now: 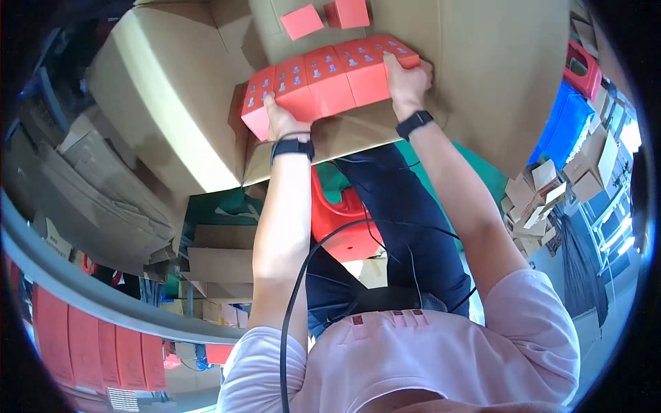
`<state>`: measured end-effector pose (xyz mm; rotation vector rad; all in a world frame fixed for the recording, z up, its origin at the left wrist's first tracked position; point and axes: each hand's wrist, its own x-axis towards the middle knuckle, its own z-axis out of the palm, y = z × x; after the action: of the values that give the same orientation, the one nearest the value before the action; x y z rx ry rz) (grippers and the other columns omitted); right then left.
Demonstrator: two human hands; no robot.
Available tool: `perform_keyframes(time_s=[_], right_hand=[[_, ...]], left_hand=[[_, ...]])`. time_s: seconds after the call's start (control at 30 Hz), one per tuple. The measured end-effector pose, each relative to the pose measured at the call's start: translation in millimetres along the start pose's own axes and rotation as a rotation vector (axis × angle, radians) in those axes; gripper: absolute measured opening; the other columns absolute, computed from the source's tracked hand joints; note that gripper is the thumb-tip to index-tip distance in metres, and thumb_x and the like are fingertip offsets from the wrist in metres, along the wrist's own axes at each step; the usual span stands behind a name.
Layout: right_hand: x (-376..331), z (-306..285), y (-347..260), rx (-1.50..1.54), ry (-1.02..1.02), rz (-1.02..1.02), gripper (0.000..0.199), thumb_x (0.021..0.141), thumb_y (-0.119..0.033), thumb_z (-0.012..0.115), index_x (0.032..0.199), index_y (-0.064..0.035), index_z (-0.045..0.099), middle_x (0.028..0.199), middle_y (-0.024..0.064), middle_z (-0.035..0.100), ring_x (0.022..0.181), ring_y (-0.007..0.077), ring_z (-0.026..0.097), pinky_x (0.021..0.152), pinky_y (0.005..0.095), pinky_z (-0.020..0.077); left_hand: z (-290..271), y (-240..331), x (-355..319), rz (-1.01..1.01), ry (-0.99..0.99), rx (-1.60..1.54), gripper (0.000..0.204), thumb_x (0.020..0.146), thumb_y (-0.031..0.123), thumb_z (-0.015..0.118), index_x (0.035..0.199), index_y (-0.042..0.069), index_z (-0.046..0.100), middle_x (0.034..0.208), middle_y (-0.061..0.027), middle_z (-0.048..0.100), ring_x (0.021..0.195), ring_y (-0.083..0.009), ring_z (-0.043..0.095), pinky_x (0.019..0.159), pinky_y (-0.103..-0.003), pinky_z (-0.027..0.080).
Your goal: Packaging devices into individual boxes and then stacking them into a larger cardboard shipping container.
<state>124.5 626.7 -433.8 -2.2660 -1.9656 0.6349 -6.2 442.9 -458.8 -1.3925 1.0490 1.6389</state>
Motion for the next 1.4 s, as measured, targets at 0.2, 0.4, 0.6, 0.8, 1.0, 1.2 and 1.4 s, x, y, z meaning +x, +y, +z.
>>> perform_keyframes(time_s=[0.2, 0.4, 0.6, 0.8, 1.0, 1.2, 1.4], right_hand=[[-46, -129, -60, 0.431, -0.158, -0.037, 0.031, 0.079, -0.015, 0.081, 0.098, 0.0064, 0.068, 0.092, 0.0090, 0.071, 0.082, 0.0152, 0.065, 0.079, 0.0325, 0.0534], [-117, -208, -79, 0.705, 0.050, -0.085, 0.044, 0.090, -0.013, 0.077, 0.120, 0.0045, 0.051, 0.113, 0.0108, 0.062, 0.101, 0.0144, 0.059, 0.090, 0.0301, 0.0485], [-190, -279, -109, 0.790, 0.110, -0.185, 0.033, 0.094, -0.013, 0.071, 0.117, -0.0005, 0.051, 0.107, 0.0046, 0.060, 0.093, 0.0105, 0.058, 0.078, 0.0261, 0.0467], [-272, -288, -147, 1.007, 0.010, -0.337, 0.031, 0.096, -0.015, 0.068, 0.118, -0.0046, 0.048, 0.109, 0.0053, 0.061, 0.095, 0.0115, 0.061, 0.076, 0.0251, 0.0463], [-315, -285, -158, 1.005, -0.148, -0.526, 0.033, 0.096, -0.018, 0.069, 0.117, -0.0041, 0.047, 0.112, 0.0081, 0.063, 0.101, 0.0155, 0.063, 0.083, 0.0297, 0.0507], [-324, -265, -128, 0.847, -0.244, -0.514, 0.028, 0.098, -0.015, 0.067, 0.115, -0.0037, 0.048, 0.109, 0.0075, 0.062, 0.101, 0.0138, 0.063, 0.083, 0.0291, 0.0508], [-358, -273, -91, 0.738, -0.237, -0.519, 0.026, 0.098, -0.014, 0.066, 0.114, -0.0027, 0.048, 0.110, 0.0073, 0.062, 0.098, 0.0127, 0.063, 0.077, 0.0256, 0.0505]], left_hand=[[3, 27, -126, 0.097, -0.058, 0.007, 0.061, 0.087, 0.040, 0.071, 0.137, 0.014, 0.050, 0.134, -0.0072, 0.058, 0.123, -0.0315, 0.057, 0.097, -0.062, 0.049], [-5, 50, -223, 0.223, -0.318, 0.075, 0.066, 0.092, 0.045, 0.064, 0.146, 0.015, 0.041, 0.146, -0.0082, 0.048, 0.135, -0.0298, 0.046, 0.106, -0.061, 0.041], [-31, 94, -314, 0.336, -0.418, -0.004, 0.054, 0.098, 0.038, 0.061, 0.143, 0.012, 0.045, 0.137, -0.0081, 0.054, 0.126, -0.0239, 0.055, 0.099, -0.048, 0.051], [-91, 154, -351, 0.474, -0.481, -0.166, 0.058, 0.098, 0.037, 0.060, 0.146, 0.011, 0.040, 0.139, -0.0092, 0.052, 0.126, -0.0237, 0.054, 0.099, -0.046, 0.050], [-149, 173, -354, 0.539, -0.547, -0.364, 0.056, 0.098, 0.034, 0.061, 0.144, 0.010, 0.038, 0.136, -0.0102, 0.052, 0.121, -0.0215, 0.058, 0.097, -0.045, 0.052], [-196, 143, -337, 0.483, -0.390, -0.437, 0.050, 0.097, 0.030, 0.064, 0.137, 0.010, 0.041, 0.131, -0.0095, 0.055, 0.115, -0.0212, 0.061, 0.092, -0.044, 0.054], [-255, 121, -342, 0.395, -0.353, -0.434, 0.049, 0.098, 0.029, 0.063, 0.137, 0.011, 0.041, 0.128, -0.0091, 0.057, 0.113, -0.0187, 0.062, 0.087, -0.040, 0.056]])
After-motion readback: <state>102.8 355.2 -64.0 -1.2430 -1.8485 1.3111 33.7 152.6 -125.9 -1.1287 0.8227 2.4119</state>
